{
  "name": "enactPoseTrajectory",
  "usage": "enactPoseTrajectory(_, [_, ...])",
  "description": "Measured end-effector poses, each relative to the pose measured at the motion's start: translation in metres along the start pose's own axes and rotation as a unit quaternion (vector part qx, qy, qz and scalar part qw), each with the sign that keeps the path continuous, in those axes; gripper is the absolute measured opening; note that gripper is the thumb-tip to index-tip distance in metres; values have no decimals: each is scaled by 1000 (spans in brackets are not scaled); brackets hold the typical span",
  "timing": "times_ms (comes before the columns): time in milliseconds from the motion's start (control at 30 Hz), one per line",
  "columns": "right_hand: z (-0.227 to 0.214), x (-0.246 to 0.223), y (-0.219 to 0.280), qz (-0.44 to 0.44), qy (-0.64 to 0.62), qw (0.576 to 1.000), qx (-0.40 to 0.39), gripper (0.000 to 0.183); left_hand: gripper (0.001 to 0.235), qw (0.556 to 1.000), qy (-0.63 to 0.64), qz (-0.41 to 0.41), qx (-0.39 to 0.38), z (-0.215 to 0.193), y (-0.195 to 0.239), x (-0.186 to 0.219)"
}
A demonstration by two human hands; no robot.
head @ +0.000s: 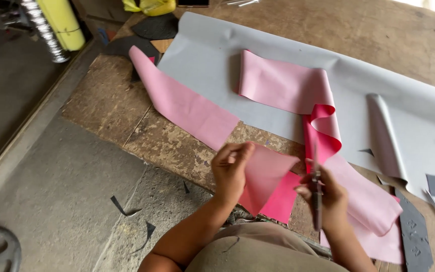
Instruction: Cutting strips of pink fabric with scissors and marking shapes using a cardboard template and pencil on a cutting table.
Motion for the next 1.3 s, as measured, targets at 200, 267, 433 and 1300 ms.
enactPoseTrajectory(200, [56, 9, 19, 104, 74, 992, -23, 82, 14, 997, 12, 34, 75, -14, -9, -5])
enactPoseTrajectory(267, [69, 12, 18, 60, 24, 998, 21, 80, 9, 994, -2, 37, 106, -13, -12, -3])
enactPoseTrajectory(433, [80, -1, 7, 31, -9, 998, 56, 77, 10, 995, 12, 21, 96, -16, -11, -11])
enactPoseTrajectory(1300, [-15, -33, -40, -203, 150, 959, -129, 60, 11, 929, -141, -8, -342, 3, -28, 12])
Point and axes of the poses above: each hand's wrist, its own y-axis away from the middle knuckle, its own z-axis out of the palm, x = y × z, the point moved 3 cm from there along -y, towards the middle knuckle, and after that the axes turned 4 degrees about x, right-handed, at the moved point
